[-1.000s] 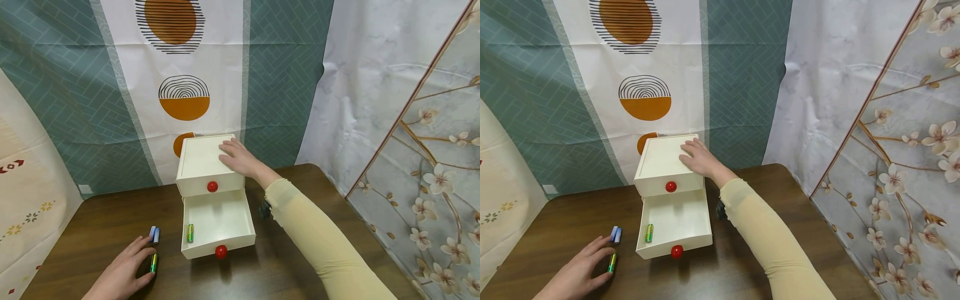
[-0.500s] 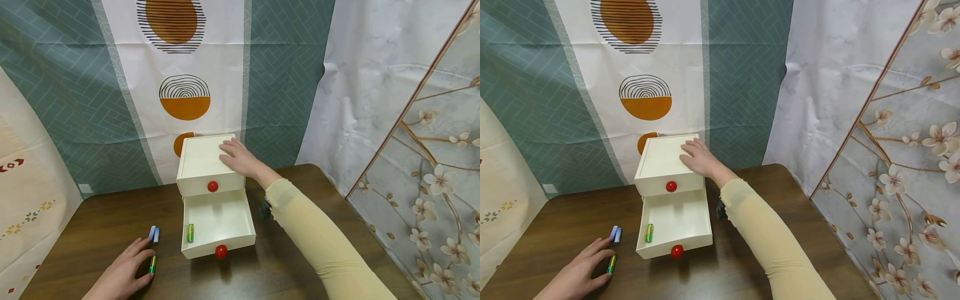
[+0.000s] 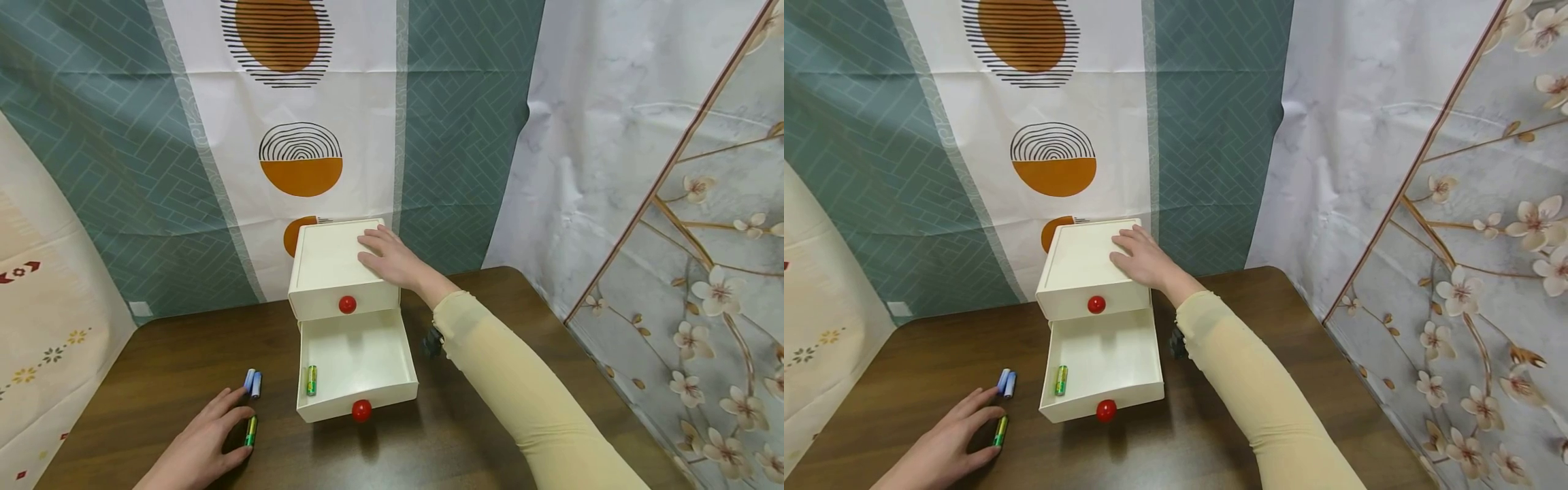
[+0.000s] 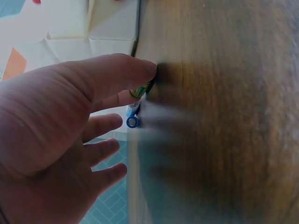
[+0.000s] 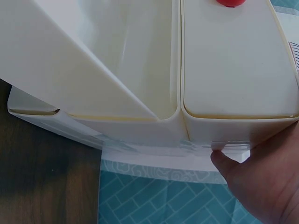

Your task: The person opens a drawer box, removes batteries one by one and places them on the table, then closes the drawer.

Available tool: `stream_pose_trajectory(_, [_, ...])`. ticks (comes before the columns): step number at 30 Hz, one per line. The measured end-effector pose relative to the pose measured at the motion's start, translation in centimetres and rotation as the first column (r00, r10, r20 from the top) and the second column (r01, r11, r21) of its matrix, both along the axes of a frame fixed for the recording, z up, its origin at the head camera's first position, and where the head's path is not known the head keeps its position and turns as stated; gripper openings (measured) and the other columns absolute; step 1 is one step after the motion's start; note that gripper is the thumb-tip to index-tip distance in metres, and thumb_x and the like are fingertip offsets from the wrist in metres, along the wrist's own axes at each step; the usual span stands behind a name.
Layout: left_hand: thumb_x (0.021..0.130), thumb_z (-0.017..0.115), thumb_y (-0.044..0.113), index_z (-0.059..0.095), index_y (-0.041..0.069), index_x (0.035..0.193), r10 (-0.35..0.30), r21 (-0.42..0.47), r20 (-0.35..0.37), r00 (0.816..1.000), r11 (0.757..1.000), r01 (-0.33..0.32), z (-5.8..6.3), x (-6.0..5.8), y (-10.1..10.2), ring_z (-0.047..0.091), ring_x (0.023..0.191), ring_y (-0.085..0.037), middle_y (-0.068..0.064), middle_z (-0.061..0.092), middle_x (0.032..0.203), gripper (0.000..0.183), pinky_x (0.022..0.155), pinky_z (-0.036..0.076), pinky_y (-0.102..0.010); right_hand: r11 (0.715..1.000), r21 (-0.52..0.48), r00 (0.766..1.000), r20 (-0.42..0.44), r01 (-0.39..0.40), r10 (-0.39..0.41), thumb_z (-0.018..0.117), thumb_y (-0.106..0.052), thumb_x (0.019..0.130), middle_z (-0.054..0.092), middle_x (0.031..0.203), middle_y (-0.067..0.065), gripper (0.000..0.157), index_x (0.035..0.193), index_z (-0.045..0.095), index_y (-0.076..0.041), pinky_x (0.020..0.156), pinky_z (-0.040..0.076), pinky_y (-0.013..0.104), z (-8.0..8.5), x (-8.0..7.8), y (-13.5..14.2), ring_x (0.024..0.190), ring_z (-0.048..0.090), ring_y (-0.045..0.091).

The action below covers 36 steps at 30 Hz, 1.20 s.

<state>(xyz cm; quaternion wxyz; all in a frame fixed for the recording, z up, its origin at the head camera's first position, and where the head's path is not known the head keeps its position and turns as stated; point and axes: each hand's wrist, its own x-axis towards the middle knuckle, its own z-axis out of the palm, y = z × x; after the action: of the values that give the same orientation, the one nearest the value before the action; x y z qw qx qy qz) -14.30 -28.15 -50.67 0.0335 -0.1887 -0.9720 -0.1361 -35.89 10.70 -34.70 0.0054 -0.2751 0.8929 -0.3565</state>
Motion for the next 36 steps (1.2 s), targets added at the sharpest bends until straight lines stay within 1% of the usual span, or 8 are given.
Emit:
stream_pose_trajectory(5, [0.079, 0.101, 0.030, 0.076, 0.014, 0.120, 0.005, -0.006, 0.007, 1.000, 1.000, -0.005, 0.06, -0.03, 0.01, 0.049, 0.143, -0.062, -0.029, 0.058, 0.151, 0.050, 0.105, 0.051, -0.072, 1.000, -0.003, 1.000, -0.001, -0.001, 0.001, 0.046, -0.040, 0.117, 0.027, 0.181, 0.003, 0.059, 0.170, 0.044, -0.013, 0.135, 0.008, 0.049, 0.05, 0.04, 0.00, 0.170, 0.000, 0.018])
stream_pose_trajectory(12, [0.080, 0.100, 0.033, 0.075, 0.015, 0.122, 0.013, -0.009, 0.037, 0.999, 1.000, -0.013, 0.08, -0.10, -0.02, 0.047, 0.143, -0.064, -0.031, 0.056, 0.152, 0.052, 0.105, 0.050, -0.073, 1.000, -0.001, 1.000, -0.003, 0.003, -0.003, 0.046, -0.039, 0.117, 0.027, 0.181, 0.004, 0.059, 0.170, 0.044, -0.012, 0.135, 0.008, 0.048, -0.05, -0.09, 0.00, 0.170, 0.001, 0.019])
stream_pose_trajectory(22, [0.080, 0.101, 0.033, 0.075, 0.015, 0.122, 0.005, -0.003, 0.018, 1.000, 1.000, -0.005, 0.05, 0.04, -0.04, 0.048, 0.142, -0.064, -0.031, 0.057, 0.152, 0.053, 0.105, 0.050, -0.073, 1.000, -0.001, 1.000, -0.002, 0.001, -0.001, 0.046, -0.039, 0.117, 0.027, 0.181, 0.005, 0.059, 0.170, 0.044, -0.012, 0.135, 0.008, 0.048, 0.03, -0.05, -0.03, 0.170, 0.001, 0.019])
stream_pose_trajectory(27, [0.080, 0.100, 0.034, 0.075, 0.014, 0.124, 0.008, -0.004, 0.037, 0.999, 1.000, -0.008, 0.21, 0.02, -0.02, 0.047, 0.143, -0.064, -0.031, 0.056, 0.153, 0.054, 0.105, 0.049, -0.074, 1.000, 0.002, 1.000, -0.004, -0.003, 0.003, 0.046, -0.039, 0.117, 0.027, 0.181, 0.005, 0.060, 0.170, 0.043, -0.012, 0.135, 0.008, 0.048, 0.04, -0.03, -0.03, 0.170, 0.001, 0.020])
stream_pose_trajectory(36, [0.081, 0.099, 0.035, 0.075, 0.015, 0.126, 0.009, -0.005, 0.038, 0.999, 1.000, -0.009, 0.29, 0.15, -0.01, 0.047, 0.143, -0.064, -0.030, 0.056, 0.154, 0.055, 0.105, 0.050, -0.072, 1.000, -0.007, 1.000, -0.006, -0.006, 0.006, 0.045, -0.039, 0.117, 0.028, 0.180, 0.005, 0.059, 0.169, 0.044, -0.012, 0.135, 0.008, 0.049, -0.01, -0.03, 0.00, 0.170, 0.001, 0.020])
